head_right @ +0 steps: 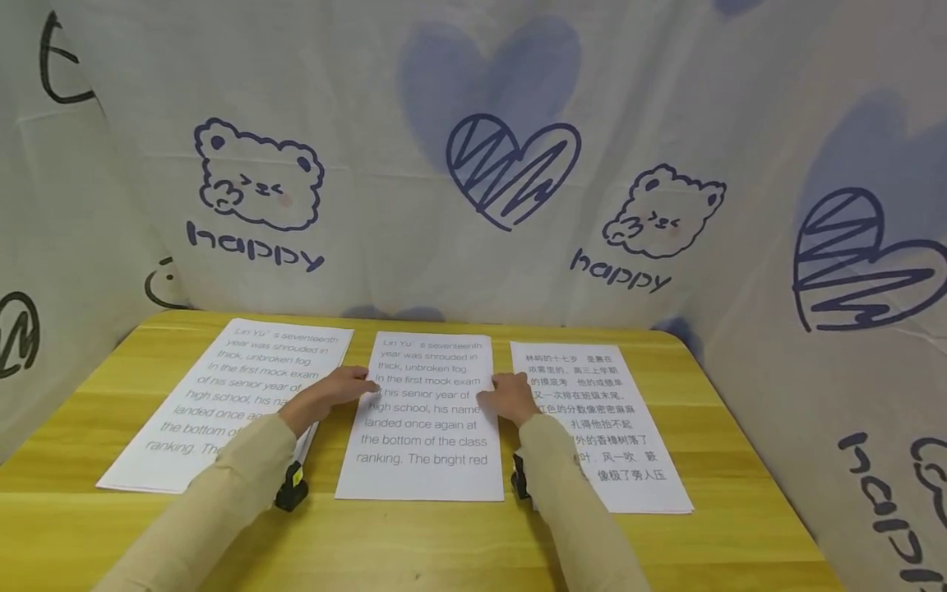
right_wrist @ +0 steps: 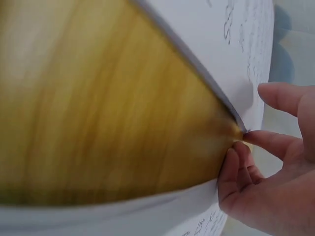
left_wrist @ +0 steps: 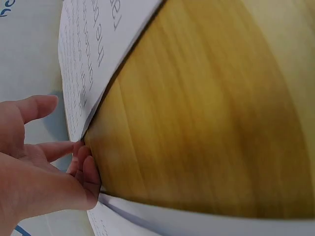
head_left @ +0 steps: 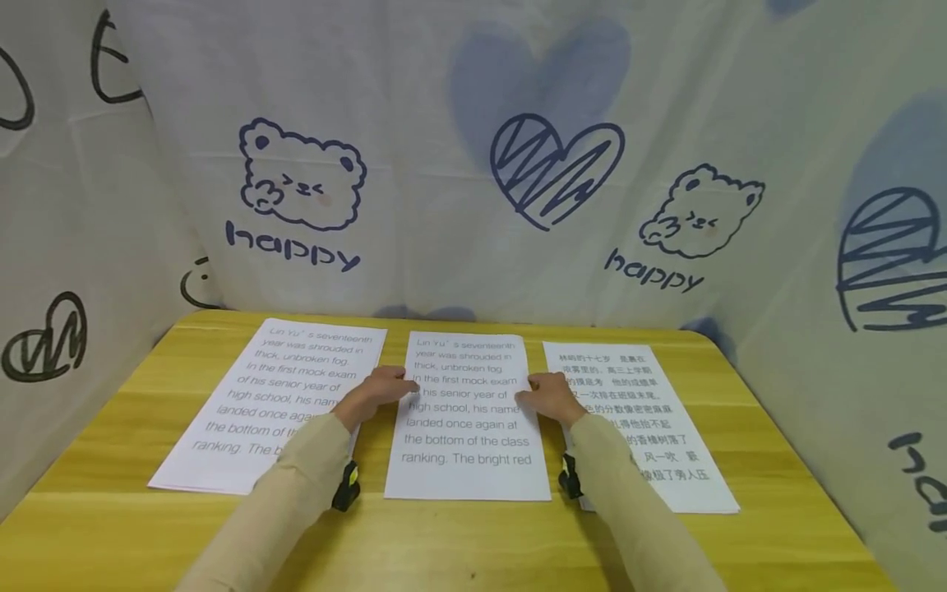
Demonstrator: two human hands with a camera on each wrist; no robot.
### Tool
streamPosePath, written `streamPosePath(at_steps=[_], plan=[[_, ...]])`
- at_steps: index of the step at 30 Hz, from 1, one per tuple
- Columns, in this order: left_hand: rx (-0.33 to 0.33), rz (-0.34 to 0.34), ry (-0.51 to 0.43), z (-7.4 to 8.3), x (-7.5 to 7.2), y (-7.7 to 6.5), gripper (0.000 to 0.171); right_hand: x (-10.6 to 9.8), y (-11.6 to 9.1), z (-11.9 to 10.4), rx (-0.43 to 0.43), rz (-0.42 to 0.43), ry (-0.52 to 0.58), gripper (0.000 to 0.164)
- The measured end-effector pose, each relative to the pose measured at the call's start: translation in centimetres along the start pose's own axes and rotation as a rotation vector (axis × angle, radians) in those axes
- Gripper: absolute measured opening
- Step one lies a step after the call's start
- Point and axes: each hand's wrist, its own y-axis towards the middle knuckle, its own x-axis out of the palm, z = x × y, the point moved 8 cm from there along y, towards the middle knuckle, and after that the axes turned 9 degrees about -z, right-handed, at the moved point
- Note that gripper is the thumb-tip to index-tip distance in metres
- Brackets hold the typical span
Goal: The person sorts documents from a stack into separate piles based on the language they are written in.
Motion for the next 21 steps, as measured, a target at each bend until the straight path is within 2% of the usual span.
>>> streamPosePath(at_steps=[6, 10, 16, 21], plan=[[-0.044, 0.066, 0.011, -0.2, 0.1, 0.1, 0.039, 0.3, 0.3, -0.1, 0.052, -0.005, 0.065, 0.020], [-0.021, 0.063, -0.043, 0.2, 0.0, -0.3, 0.047, 0.2, 0.3, -0.4, 0.058, -0.026, 0.084, 0.020], [0.030, 0.019, -0.082, 0.9, -0.1, -0.8, 0.055, -0.7, -0.3, -0.4, 0.087, 0.018, 0.140, 0.052], [0.060, 0.005, -0.070, 1.3, -0.1, -0.6, 0.052, -0.9, -0.3, 0.1, 0.080, 0.041, 0.160, 0.053]])
